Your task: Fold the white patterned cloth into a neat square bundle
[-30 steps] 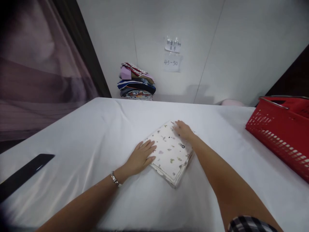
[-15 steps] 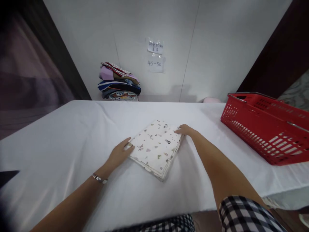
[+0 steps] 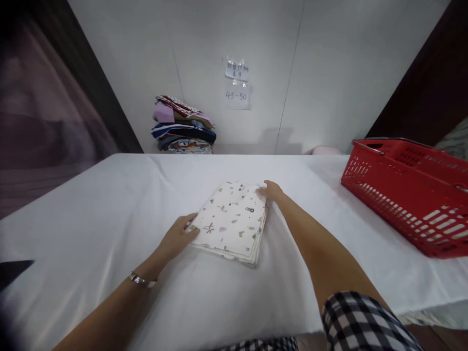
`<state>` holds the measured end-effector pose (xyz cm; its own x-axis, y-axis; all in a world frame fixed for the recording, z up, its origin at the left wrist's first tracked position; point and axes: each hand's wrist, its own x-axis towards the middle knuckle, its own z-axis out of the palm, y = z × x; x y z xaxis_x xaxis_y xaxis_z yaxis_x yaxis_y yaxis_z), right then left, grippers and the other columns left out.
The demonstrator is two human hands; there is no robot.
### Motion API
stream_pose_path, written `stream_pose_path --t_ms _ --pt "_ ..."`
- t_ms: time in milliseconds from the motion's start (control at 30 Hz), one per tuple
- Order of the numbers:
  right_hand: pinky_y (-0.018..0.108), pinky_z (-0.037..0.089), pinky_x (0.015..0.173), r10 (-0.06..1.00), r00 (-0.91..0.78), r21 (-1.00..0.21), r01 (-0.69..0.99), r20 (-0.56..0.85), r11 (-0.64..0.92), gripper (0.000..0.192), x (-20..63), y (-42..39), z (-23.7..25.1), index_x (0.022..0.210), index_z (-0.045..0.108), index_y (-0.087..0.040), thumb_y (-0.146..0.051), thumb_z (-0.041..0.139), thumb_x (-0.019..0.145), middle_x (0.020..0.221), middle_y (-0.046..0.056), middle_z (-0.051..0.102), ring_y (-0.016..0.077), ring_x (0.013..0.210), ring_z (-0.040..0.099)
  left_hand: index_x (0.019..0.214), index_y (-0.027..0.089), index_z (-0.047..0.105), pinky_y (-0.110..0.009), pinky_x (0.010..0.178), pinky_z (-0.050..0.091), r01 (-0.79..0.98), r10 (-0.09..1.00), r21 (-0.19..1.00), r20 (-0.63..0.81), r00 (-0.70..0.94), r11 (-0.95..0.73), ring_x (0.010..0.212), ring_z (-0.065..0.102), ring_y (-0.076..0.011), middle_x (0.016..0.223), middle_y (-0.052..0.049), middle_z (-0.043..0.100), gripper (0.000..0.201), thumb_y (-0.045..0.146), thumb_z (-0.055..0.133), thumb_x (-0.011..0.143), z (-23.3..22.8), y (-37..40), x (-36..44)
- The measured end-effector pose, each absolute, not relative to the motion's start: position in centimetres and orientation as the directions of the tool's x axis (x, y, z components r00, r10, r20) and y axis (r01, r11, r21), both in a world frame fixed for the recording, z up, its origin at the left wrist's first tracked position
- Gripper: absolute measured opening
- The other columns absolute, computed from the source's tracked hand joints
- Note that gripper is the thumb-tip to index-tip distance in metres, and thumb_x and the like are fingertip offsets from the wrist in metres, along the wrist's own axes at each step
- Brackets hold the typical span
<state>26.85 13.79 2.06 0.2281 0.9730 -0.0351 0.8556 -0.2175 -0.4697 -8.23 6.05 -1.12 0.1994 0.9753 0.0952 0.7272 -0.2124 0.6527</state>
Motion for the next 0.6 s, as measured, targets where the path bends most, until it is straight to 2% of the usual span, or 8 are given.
stream_pose_path --t_ms 67,133,200,333,467,533,600 --pt "0.041 0.025 0.104 0.986 0.164 -0.420 0.898 0.044 -0.131 0.060 25.1 12.1 2.7 0.133 0.041 -0.009 -0.042 0.049 0.084 0.141 0.016 0.038 0.0313 0.130 0.032 0.125 0.019 0.050 -0.037 0.097 0.043 0.731 0.952 0.609 0.195 0.236 -0.307 0.115 0.050 -0.0231 0.132 -0.009 0.046 0.049 0.031 0.050 0.077 -1.2 5.9 -8.1" --pt "0.042 0.015 0.108 0.986 -0.041 -0.259 0.962 0.161 0.083 0.059 22.8 9.8 2.4 0.136 0.037 -0.012 -0.047 0.038 0.088 0.146 0.013 0.030 0.0297 0.135 0.020 0.126 0.020 0.048 -0.041 0.105 0.035 0.730 0.892 0.516 0.305 0.332 -0.448 0.128 0.037 -0.0248 0.142 -0.008 0.036 0.046 0.030 0.047 0.081 -1.2 5.6 -8.0" --pt "0.045 0.011 0.109 0.985 -0.112 -0.225 0.964 0.134 0.140 0.063 20.8 7.3 1.2 0.137 0.037 -0.017 -0.054 0.040 0.086 0.148 0.010 0.025 0.0292 0.137 0.015 0.127 0.023 0.048 -0.045 0.108 0.029 0.718 0.828 0.415 0.328 0.455 -0.559 0.134 0.028 -0.0248 0.145 -0.005 0.033 0.042 0.030 0.042 0.087 -1.4 5.3 -7.9" --pt "0.047 0.010 0.109 0.993 -0.117 -0.137 0.984 0.006 0.116 0.067 19.2 4.4 -0.9 0.139 0.033 -0.014 -0.057 0.023 0.089 0.149 0.012 0.022 0.0288 0.138 0.014 0.130 0.023 0.046 -0.044 0.107 0.031 0.708 0.781 0.332 0.247 0.573 -0.624 0.136 0.024 -0.0230 0.147 -0.004 0.030 0.041 0.031 0.031 0.093 -2.0 5.0 -7.9" --pt "0.047 0.011 0.109 0.992 -0.088 -0.125 0.989 -0.091 0.076 0.067 18.8 4.2 0.4 0.140 0.033 -0.014 -0.057 0.026 0.088 0.149 0.013 0.021 0.0296 0.137 0.014 0.128 0.021 0.048 -0.039 0.108 0.031 0.699 0.769 0.320 0.278 0.576 -0.640 0.135 0.025 -0.0203 0.146 -0.005 0.031 0.040 0.030 0.032 0.093 -2.0 5.1 -8.0" --pt "0.047 0.009 0.110 0.992 -0.101 -0.138 0.986 -0.079 0.090 0.068 17.7 3.6 1.4 0.141 0.031 -0.016 -0.058 0.027 0.087 0.150 0.012 0.020 0.0295 0.138 0.013 0.125 0.020 0.050 -0.039 0.108 0.031 0.697 0.766 0.319 0.299 0.569 -0.642 0.135 0.025 -0.0202 0.145 -0.006 0.033 0.038 0.030 0.033 0.092 -1.8 5.0 -8.0" --pt "0.046 0.005 0.111 0.983 -0.181 -0.171 0.969 -0.013 0.176 0.070 16.2 2.1 1.9 0.142 0.028 -0.018 -0.060 0.026 0.087 0.150 0.010 0.018 0.0277 0.139 0.009 0.123 0.020 0.052 -0.041 0.108 0.031 0.699 0.763 0.310 0.307 0.568 -0.645 0.136 0.024 -0.0209 0.144 -0.006 0.035 0.037 0.031 0.034 0.092 -1.6 5.0 -7.9"
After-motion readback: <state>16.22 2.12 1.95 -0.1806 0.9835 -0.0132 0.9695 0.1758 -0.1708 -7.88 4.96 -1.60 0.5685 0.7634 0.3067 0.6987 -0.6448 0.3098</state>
